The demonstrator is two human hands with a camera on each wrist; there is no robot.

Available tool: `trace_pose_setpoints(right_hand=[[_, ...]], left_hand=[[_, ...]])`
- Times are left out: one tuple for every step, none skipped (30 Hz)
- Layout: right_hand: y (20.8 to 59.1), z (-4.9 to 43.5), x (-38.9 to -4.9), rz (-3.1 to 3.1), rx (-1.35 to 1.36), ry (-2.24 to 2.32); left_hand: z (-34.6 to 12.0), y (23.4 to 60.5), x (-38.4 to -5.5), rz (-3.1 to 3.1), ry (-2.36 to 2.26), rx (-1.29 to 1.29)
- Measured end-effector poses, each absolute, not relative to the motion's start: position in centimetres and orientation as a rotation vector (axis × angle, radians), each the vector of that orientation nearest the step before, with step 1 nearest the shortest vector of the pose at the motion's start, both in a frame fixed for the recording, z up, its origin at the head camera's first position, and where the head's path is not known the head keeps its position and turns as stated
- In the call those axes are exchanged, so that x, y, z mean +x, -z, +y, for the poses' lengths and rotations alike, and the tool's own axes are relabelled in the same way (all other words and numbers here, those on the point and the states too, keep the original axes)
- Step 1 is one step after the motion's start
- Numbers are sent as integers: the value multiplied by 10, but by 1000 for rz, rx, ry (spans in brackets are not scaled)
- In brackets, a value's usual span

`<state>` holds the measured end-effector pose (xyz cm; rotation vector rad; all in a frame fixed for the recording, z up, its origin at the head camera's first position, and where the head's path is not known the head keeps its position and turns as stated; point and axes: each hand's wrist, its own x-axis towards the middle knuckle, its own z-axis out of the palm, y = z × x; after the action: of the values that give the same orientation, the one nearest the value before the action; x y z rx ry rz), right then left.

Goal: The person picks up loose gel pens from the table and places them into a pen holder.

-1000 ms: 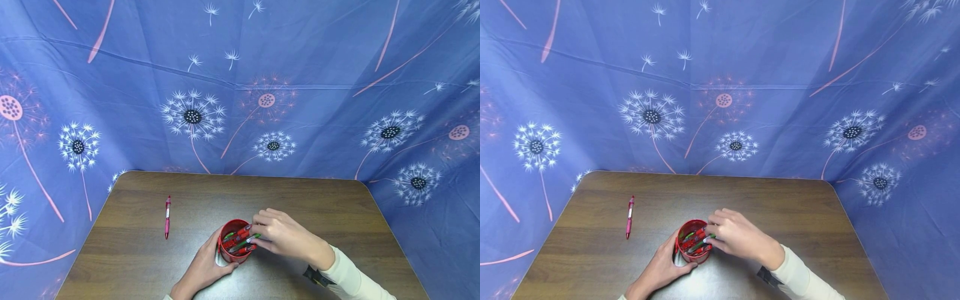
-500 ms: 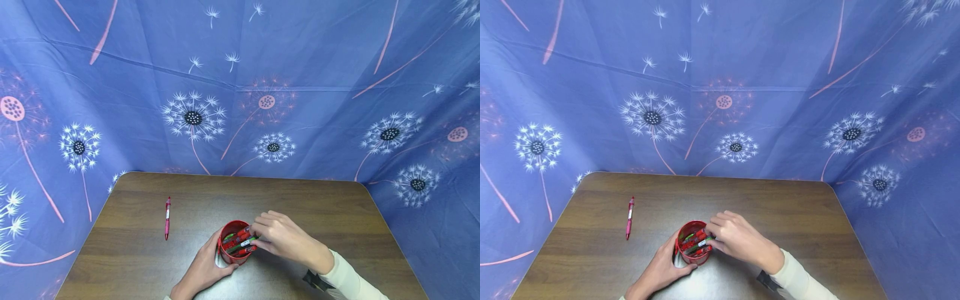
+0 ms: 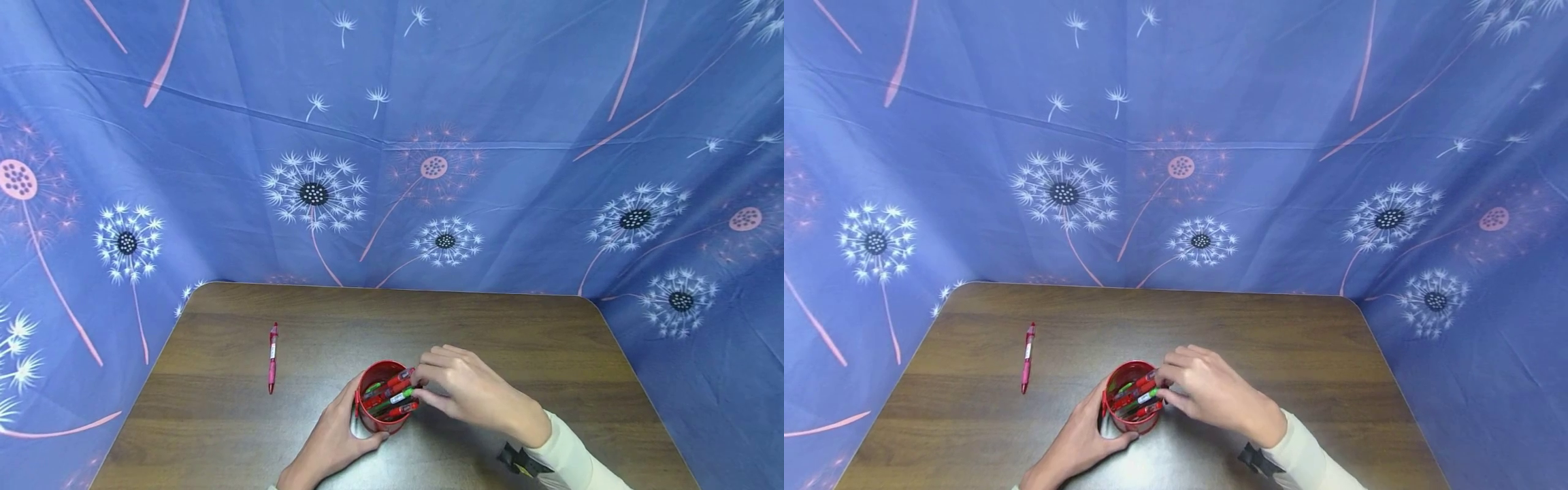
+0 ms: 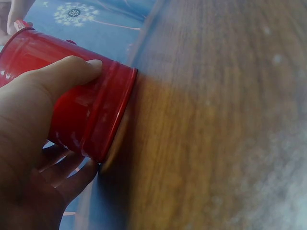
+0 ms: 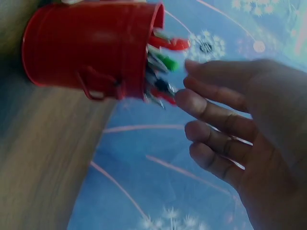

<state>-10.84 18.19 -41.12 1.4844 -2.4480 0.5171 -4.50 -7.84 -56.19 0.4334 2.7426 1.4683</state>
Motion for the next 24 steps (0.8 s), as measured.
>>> trace_pose_setpoints(right_hand=[[411,185,-110,-2468,1460,-553],[410,188,-111,-2487,1435,-587],[411,191,-113,-2507,1405,-615],[411,194,-116,-2529,1374,-646],[412,197,-119,-2552,1343,-678],[414,200,-121,-2580,1313,-710],[416,203,-125,-2606,1284,-738],[419,204,-128,-2632,1259,-756],[423,206,-132,-2653,1242,-774],[427,208,-135,-2671,1230,-794],[432,209,-139,-2690,1220,-813],[436,209,-143,-2708,1211,-825],[442,210,-147,-2722,1205,-834],[447,209,-151,-2735,1200,-837],[452,209,-156,-2751,1192,-842],[457,208,-160,-2774,1178,-836],[461,207,-165,-2794,1163,-830],[466,205,-170,-2810,1154,-821],[470,202,-176,-2822,1146,-808],[474,200,-181,-2832,1145,-791],[477,196,-187,-2840,1148,-777],[481,193,-192,-2844,1156,-768],[484,189,-197,-2843,1170,-764],[487,185,-202,-2842,1186,-759]], left_hand=[[-78,562,-45,2743,-1467,435],[-78,561,-45,2742,-1468,437],[-78,561,-45,2743,-1466,437],[-77,561,-45,2745,-1464,439],[-77,560,-45,2744,-1465,437],[-77,560,-45,2748,-1460,437],[-77,560,-45,2748,-1462,435],[-77,560,-45,2751,-1460,432],[-77,560,-44,2755,-1458,431],[-77,560,-44,2756,-1458,433],[-78,560,-44,2757,-1458,435],[-78,560,-44,2756,-1459,438],[-78,560,-44,2754,-1459,440],[-78,560,-45,2752,-1458,440],[-78,560,-45,2749,-1454,440],[-78,560,-45,2746,-1451,440],[-78,560,-45,2743,-1449,437],[-78,560,-45,2744,-1443,435],[-78,560,-45,2748,-1437,431],[-79,560,-45,2754,-1432,430],[-79,560,-45,2758,-1430,429],[-79,560,-45,2760,-1430,429],[-79,560,-45,2761,-1430,429],[-79,560,-45,2763,-1427,431]])
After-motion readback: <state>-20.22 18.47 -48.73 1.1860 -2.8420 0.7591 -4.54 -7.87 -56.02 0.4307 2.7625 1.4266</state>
